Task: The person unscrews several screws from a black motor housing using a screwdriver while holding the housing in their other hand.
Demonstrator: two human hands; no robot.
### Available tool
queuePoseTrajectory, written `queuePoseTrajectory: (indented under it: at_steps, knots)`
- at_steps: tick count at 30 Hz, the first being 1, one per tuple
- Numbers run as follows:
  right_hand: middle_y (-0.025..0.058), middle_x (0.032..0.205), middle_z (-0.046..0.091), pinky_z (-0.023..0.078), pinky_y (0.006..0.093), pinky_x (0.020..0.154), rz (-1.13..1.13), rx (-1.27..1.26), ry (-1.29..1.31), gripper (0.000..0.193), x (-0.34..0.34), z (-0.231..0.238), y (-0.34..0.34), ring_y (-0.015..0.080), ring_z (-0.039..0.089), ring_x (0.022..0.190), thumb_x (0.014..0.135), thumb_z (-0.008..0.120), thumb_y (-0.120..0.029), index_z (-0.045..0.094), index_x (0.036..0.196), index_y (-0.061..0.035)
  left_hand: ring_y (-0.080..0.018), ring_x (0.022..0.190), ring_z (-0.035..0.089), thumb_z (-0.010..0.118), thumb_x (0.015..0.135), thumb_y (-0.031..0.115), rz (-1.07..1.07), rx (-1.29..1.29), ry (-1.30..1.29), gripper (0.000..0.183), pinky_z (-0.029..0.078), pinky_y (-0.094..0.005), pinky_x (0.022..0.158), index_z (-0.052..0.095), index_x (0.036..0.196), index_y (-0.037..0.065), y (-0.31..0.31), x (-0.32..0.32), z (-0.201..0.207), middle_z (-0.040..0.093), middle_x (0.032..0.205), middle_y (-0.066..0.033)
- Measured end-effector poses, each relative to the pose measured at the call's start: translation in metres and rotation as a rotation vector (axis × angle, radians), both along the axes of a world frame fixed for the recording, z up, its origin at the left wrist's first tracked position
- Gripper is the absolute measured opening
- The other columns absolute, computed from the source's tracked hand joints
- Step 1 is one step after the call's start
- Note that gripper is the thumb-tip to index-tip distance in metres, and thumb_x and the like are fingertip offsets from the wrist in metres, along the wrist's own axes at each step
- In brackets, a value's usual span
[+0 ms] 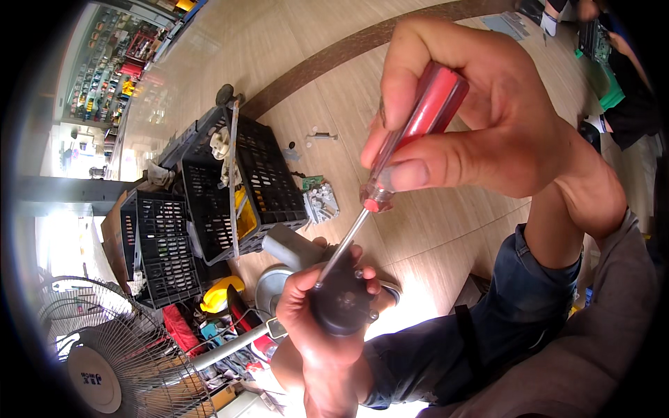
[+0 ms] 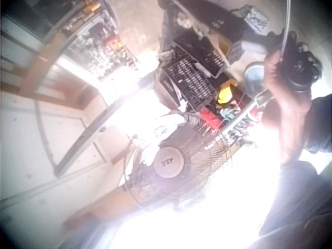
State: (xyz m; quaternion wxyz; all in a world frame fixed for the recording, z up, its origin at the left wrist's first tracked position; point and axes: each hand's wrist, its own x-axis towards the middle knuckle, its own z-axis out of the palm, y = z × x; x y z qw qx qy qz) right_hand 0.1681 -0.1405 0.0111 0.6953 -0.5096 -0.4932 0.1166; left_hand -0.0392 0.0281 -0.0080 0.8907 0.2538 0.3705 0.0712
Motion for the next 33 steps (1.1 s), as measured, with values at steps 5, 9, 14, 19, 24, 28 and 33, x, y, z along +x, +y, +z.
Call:
queuePoseTrajectory:
  at_steps: [5, 9, 14, 19, 24, 28, 33]
  knots:
    - [0.0098, 0.088, 0.069, 0.057, 0.0291, 0.078, -0.019, 0.098, 0.2, 0.033, -0.008, -0.017, 0.006, 0.0191, 0.073, 0.089, 0.083, 0.082, -0.008, 0.055, 0.1, -0.0008, -0.0368, 0.084, 0.066, 0.056, 0.09, 0.024, -0.024, 0.002, -0.017, 0.039, 0.054, -0.0458, 0.073, 0.063, 0.121, 0.003, 0.004, 0.001, 0.002, 0.065, 0.109, -0.0282]
    - [0.0127, 0.094, 0.071, 0.056, 0.0285, 0.078, 0.003, 0.097, 0.089, 0.031, -0.003, -0.003, 0.005, 0.0161, 0.071, 0.088, 0.087, 0.078, -0.01, 0.056, 0.106, 0.0004, -0.0373, 0.088, 0.065, 0.057, 0.089, 0.025, 0.046, -0.031, -0.015, 0.041, 0.053, -0.0461, 0.075, 0.063, 0.123, 0.002, 0.006, 0.003, 0.01, 0.062, 0.113, -0.0306]
    - [0.0119, 0.099, 0.071, 0.054, 0.0292, 0.083, 0.138, 0.05, 0.136, 0.03, 0.015, 0.009, -0.003, 0.0147, 0.068, 0.092, 0.091, 0.074, -0.011, 0.056, 0.111, 0.0011, -0.0372, 0.091, 0.064, 0.057, 0.089, 0.023, 0.117, 0.012, -0.045, 0.042, 0.052, -0.0462, 0.078, 0.058, 0.126, 0.003, 0.008, 0.001, 0.018, 0.06, 0.116, -0.0309]
    - [0.0089, 0.103, 0.069, 0.051, 0.0311, 0.091, 0.199, -0.143, 0.099, 0.029, 0.024, 0.021, -0.023, 0.0135, 0.066, 0.099, 0.093, 0.071, -0.01, 0.055, 0.115, 0.0018, -0.0372, 0.091, 0.065, 0.058, 0.089, 0.022, 0.099, -0.017, -0.079, 0.041, 0.052, -0.0464, 0.078, 0.058, 0.125, 0.004, 0.009, 0.002, 0.016, 0.06, 0.115, -0.0303]
    - [0.0055, 0.1, 0.066, 0.05, 0.0285, 0.086, 0.175, -0.065, 0.133, 0.027, 0.023, 0.002, -0.012, 0.01, 0.063, 0.094, 0.094, 0.071, -0.009, 0.056, 0.115, 0.0014, -0.0372, 0.091, 0.065, 0.057, 0.089, 0.022, 0.086, -0.027, -0.07, 0.041, 0.052, -0.0467, 0.078, 0.059, 0.126, 0.005, 0.009, 0.0, 0.015, 0.06, 0.114, -0.03]
    - [0.0052, 0.101, 0.064, 0.05, 0.0282, 0.085, 0.141, -0.145, 0.192, 0.026, 0.012, 0.019, -0.018, 0.0093, 0.062, 0.093, 0.094, 0.07, -0.007, 0.056, 0.114, 0.002, -0.0371, 0.091, 0.063, 0.058, 0.089, 0.022, 0.074, 0.008, -0.084, 0.041, 0.052, -0.0466, 0.078, 0.059, 0.125, 0.005, 0.011, -0.001, 0.012, 0.06, 0.114, -0.0299]
    - [0.0059, 0.101, 0.064, 0.05, 0.0283, 0.085, 0.183, -0.034, 0.075, 0.025, 0.021, 0.006, -0.012, 0.0096, 0.062, 0.093, 0.094, 0.068, -0.004, 0.055, 0.115, 0.0029, -0.0368, 0.091, 0.062, 0.058, 0.088, 0.023, 0.053, 0.069, -0.087, 0.041, 0.052, -0.0465, 0.077, 0.059, 0.125, 0.005, 0.012, -0.002, 0.012, 0.06, 0.113, -0.0291]
